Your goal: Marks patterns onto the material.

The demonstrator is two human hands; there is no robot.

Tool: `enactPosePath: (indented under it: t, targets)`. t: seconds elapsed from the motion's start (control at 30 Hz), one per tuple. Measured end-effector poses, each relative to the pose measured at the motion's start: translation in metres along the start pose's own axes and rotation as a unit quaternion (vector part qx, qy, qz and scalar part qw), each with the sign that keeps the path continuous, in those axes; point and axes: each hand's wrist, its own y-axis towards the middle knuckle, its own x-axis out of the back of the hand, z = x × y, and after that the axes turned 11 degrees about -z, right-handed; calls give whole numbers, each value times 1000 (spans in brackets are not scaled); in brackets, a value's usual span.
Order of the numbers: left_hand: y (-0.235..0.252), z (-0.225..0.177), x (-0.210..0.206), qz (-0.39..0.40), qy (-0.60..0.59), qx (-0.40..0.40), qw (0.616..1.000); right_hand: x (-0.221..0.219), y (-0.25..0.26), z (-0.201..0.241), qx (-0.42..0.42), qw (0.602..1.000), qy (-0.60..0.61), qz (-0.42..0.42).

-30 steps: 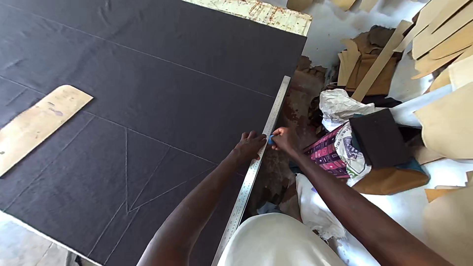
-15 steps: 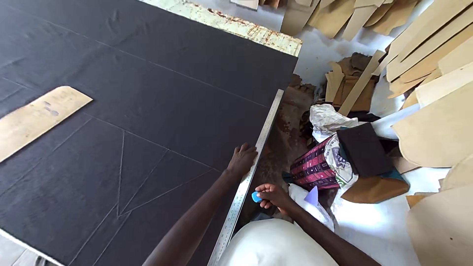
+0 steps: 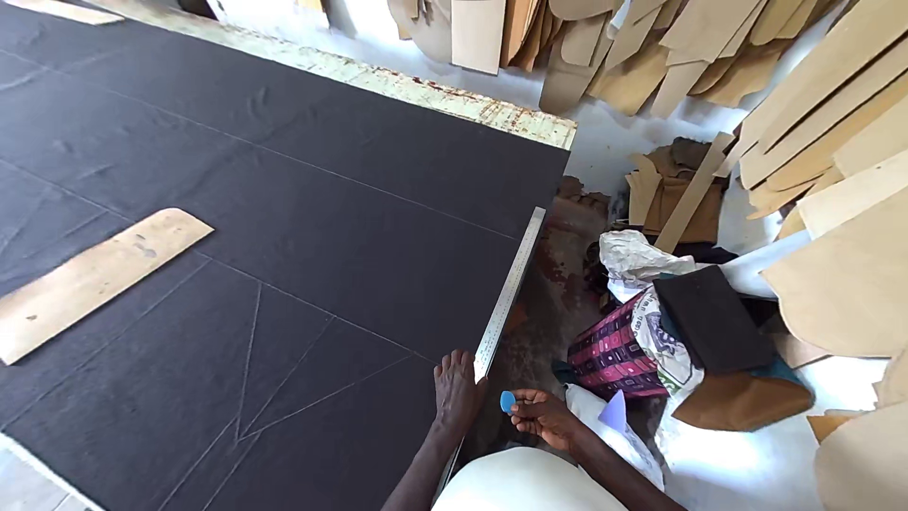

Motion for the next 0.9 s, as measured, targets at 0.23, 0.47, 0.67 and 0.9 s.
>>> enactPosePath:
  t: [0.23,0.47,0.67,0.9]
  targets:
    - [2,-5,2,13,-33,54,998,4,2,5,9,999,48,5]
    - [2,4,37,-15,-436,121,891,22,-2,-1,12,995,100,-23]
    - [12,-9,149,-68,-496,137,855,26,-10,11,24,993,112,-29]
    - [77,-12,234,-273,-522,26,808,-10,-20,48,94,989,46,102]
